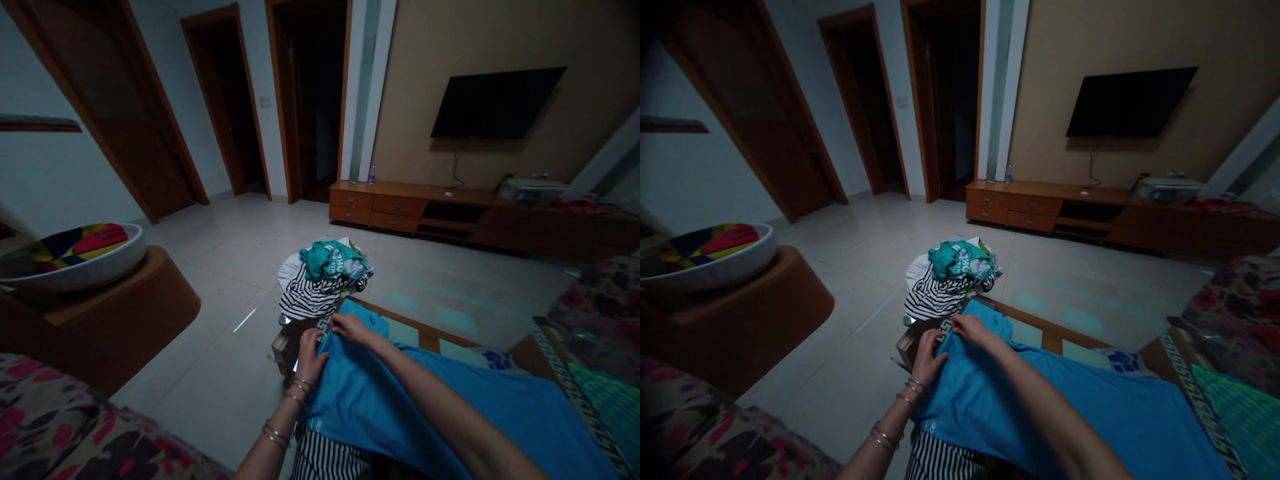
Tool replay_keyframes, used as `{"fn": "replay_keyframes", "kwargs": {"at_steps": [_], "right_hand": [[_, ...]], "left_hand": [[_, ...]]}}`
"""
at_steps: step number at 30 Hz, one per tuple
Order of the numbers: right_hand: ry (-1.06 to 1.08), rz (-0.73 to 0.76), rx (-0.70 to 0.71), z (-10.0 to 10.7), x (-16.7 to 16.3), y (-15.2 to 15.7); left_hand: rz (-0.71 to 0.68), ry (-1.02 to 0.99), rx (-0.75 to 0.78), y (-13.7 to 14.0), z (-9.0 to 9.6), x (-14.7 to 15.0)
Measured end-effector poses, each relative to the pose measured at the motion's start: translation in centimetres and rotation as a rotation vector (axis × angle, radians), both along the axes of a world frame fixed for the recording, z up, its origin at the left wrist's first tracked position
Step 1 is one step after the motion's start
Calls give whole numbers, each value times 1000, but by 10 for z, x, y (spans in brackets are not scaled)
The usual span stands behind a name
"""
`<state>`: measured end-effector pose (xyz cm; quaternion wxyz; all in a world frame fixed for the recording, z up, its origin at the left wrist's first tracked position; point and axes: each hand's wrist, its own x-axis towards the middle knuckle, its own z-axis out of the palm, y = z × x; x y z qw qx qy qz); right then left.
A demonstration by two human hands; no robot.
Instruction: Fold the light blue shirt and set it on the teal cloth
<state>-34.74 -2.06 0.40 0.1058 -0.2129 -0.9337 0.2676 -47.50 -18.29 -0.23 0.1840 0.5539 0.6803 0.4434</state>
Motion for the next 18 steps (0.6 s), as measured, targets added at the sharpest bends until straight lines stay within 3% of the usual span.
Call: {"fn": "replay_keyframes", "kwargs": {"at_steps": [3, 8, 12, 18], "right_hand": [[23, -1, -13, -1, 0, 0], [39, -13, -29, -4, -3, -1], [39, -23, -33, -6, -6, -2], [41, -33, -40, -7, -8, -1]], "left_hand": [[-61, -19, 35, 0, 6, 6], [6, -163, -186, 3, 4, 11], [-2, -273, -176, 5, 4, 11], [-39, -670, -197, 9, 5, 9]]}}
